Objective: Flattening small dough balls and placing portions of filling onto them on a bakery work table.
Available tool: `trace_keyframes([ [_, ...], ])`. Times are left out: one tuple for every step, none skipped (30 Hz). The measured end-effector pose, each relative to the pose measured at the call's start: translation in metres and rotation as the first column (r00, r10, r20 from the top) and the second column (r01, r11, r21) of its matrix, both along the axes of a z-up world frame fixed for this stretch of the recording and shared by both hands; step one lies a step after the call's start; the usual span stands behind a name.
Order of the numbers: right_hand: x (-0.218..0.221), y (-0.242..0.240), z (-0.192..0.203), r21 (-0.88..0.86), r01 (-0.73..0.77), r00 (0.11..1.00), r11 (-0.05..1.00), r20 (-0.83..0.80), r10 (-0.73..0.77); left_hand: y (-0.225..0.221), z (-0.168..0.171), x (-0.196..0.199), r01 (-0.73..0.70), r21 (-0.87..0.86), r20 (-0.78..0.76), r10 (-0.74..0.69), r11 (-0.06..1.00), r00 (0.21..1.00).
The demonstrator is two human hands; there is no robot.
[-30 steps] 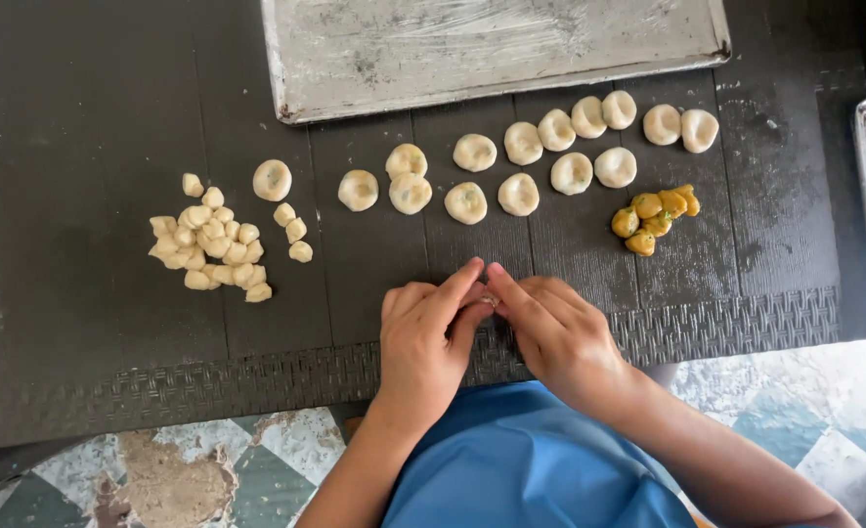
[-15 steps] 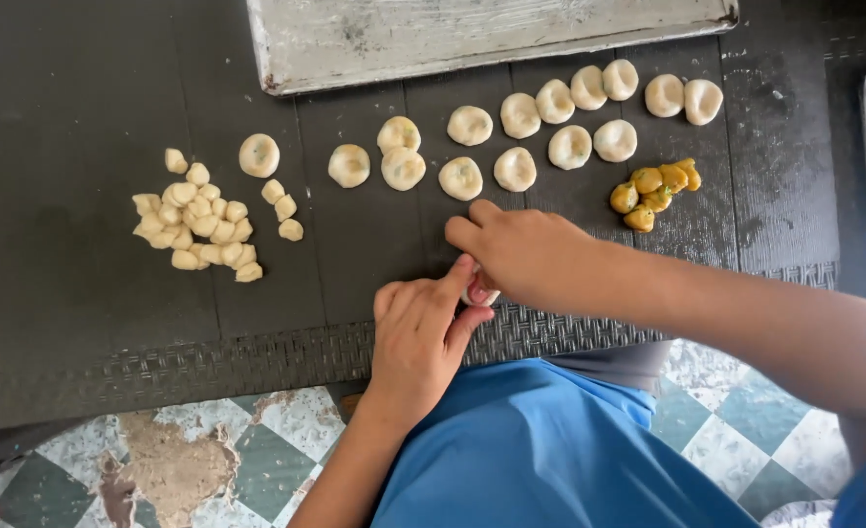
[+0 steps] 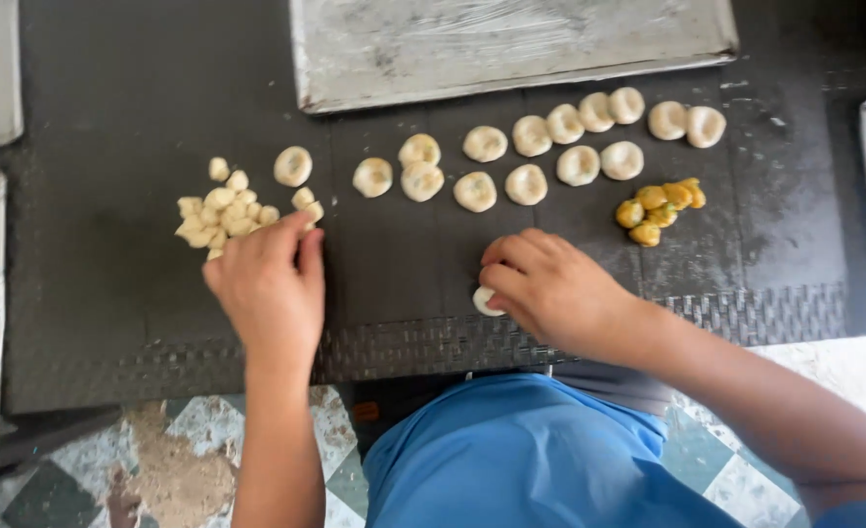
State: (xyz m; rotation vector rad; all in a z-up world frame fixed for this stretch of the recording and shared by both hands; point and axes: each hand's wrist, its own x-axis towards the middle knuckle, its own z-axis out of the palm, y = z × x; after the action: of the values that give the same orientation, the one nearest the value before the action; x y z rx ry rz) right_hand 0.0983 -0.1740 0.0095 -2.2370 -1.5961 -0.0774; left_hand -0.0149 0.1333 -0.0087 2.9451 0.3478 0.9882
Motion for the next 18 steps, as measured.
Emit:
trace_keyframes([
  [-0.001, -0.006, -0.001, -0.001, 0.019, 1.000, 1.000, 0.007, -0.019, 0.002, 0.000, 0.000, 0.019, -0.001, 0.007, -0.019, 1.000, 1.000],
  [-0.004, -0.011, -0.002, 0.068, 0.047, 0.997, 0.997, -0.071, -0.042, 0.004, 0.000, 0.001, 0.081, -0.139, 0.037, -0.077, 0.987, 0.996],
  [-0.006, -0.017, -0.003, 0.136, 0.079, 0.987, 0.988, -0.149, -0.058, 0.007, 0.000, 0.003, 0.144, -0.273, 0.070, -0.130, 0.951, 0.989],
  [0.001, -0.034, 0.005, 0.135, 0.104, 0.986, 0.985, -0.142, -0.085, -0.007, 0.009, 0.004, 0.172, -0.274, 0.077, -0.156, 0.946, 0.985],
  [0.006, -0.049, 0.012, 0.273, 0.155, 0.987, 0.949, -0.006, -0.160, -0.021, 0.018, 0.003, 0.214, -0.429, 0.113, -0.184, 0.877, 0.977],
  [0.012, -0.064, 0.020, 0.408, 0.168, 0.964, 0.897, 0.120, -0.235, -0.033, 0.027, -0.002, 0.241, -0.572, 0.145, -0.193, 0.784, 0.970],
  [0.018, -0.078, 0.025, 0.406, 0.178, 0.961, 0.896, 0.124, -0.247, -0.045, 0.029, -0.001, 0.253, -0.572, 0.149, -0.204, 0.780, 0.967],
  [0.023, -0.092, 0.030, 0.471, 0.331, 0.830, 0.818, 0.267, -0.490, -0.057, 0.031, -0.003, 0.314, -0.723, 0.162, -0.291, 0.616, 0.943],
  [0.028, -0.106, 0.034, 0.556, 0.441, 0.620, 0.705, 0.379, -0.687, -0.069, 0.033, -0.005, 0.347, -0.838, 0.191, -0.371, 0.420, 0.909],
  [0.035, -0.115, 0.031, 0.555, 0.442, 0.619, 0.705, 0.380, -0.687, -0.082, 0.033, -0.004, 0.348, -0.839, 0.191, -0.373, 0.418, 0.908],
  [0.042, -0.125, 0.027, 0.291, 0.685, 0.639, 0.668, 0.202, -0.742, -0.094, 0.032, -0.003, 0.349, -0.906, 0.245, -0.379, 0.238, 0.893],
  [0.049, -0.135, 0.024, -0.036, 0.809, 0.588, 0.586, 0.041, -0.808, -0.107, 0.031, -0.001, 0.343, -0.938, 0.302, -0.376, 0.047, 0.876],
  [0.035, -0.119, 0.027, -0.034, 0.812, 0.584, 0.583, 0.044, -0.811, -0.118, 0.032, 0.001, 0.346, -0.937, 0.305, -0.379, 0.044, 0.874],
  [0.023, -0.102, 0.030, 0.036, 0.767, 0.632, 0.641, -0.220, -0.743, -0.128, 0.033, 0.003, 0.371, -0.929, 0.342, -0.400, -0.005, 0.851],
  [0.011, -0.084, 0.033, 0.124, 0.725, 0.646, 0.678, -0.463, -0.606, -0.139, 0.033, 0.006, 0.394, -0.918, 0.379, -0.418, -0.055, 0.826],
  [-0.004, -0.066, 0.034, 0.117, 0.726, 0.643, 0.678, -0.468, -0.607, -0.146, 0.034, 0.007, 0.386, -0.921, 0.373, -0.417, -0.056, 0.829],
  [-0.019, -0.047, 0.034, 0.194, 0.636, 0.700, 0.747, -0.552, -0.453, -0.152, 0.034, 0.008, 0.365, -0.931, 0.331, -0.418, 0.001, 0.846],
  [-0.033, -0.027, 0.035, 0.289, 0.541, 0.737, 0.790, -0.614, -0.281, -0.157, 0.035, 0.011, 0.349, -0.935, 0.293, -0.418, 0.062, 0.860],
])
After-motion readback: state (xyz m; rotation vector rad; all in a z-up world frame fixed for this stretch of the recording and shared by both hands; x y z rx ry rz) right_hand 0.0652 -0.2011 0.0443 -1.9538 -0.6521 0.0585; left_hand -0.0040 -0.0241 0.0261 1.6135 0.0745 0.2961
